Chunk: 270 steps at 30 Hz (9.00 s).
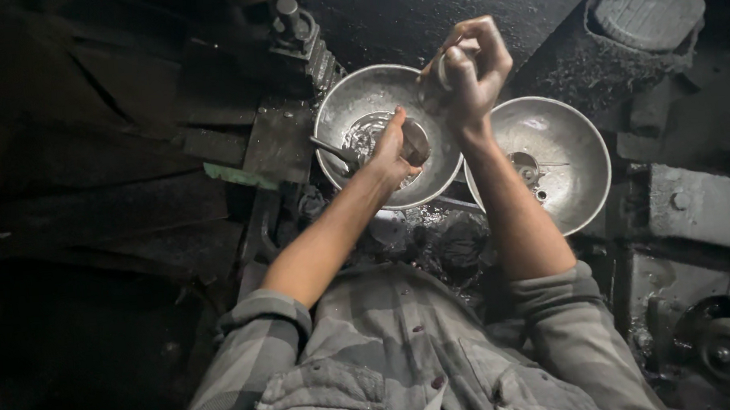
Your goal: The person pours liquid from a brass jug through a funnel into a metal bowl, then applies liquid from a squeeze bottle onto small metal components and scrubs them in the bowls by hand, moving cleaned parts between the two bowls.
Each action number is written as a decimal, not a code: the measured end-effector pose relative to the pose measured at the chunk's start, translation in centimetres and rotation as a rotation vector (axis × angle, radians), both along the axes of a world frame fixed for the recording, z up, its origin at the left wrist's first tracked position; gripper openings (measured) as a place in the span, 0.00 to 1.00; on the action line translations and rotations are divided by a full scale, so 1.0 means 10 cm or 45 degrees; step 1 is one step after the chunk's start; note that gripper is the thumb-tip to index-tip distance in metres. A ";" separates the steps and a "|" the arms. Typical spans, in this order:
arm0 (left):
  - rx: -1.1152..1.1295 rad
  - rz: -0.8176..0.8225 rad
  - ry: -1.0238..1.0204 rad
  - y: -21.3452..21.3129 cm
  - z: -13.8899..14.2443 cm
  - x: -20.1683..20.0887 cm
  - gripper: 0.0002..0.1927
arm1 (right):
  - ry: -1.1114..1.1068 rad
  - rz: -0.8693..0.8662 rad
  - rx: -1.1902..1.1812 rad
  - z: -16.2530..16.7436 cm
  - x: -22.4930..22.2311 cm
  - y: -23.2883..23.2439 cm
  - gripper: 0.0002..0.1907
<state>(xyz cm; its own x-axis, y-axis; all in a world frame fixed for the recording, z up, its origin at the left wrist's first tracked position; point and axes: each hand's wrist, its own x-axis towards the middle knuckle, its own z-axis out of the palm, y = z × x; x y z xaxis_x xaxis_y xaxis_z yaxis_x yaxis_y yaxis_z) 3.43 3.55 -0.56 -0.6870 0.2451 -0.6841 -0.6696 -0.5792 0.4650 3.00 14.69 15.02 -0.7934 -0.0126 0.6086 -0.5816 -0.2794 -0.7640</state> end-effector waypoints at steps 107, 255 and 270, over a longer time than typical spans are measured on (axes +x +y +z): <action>-1.037 -0.940 1.220 3.48 0.08 -0.62 0.43 | 0.128 -0.870 -0.730 -0.29 1.03 4.41 0.15; -0.610 0.093 0.664 -1.00 -0.28 0.11 0.37 | -0.898 -0.501 1.616 -1.54 -0.03 2.98 0.41; -0.906 -0.115 0.536 -0.15 -0.25 0.00 0.30 | -0.459 -0.152 -0.850 -0.72 -0.68 1.38 0.27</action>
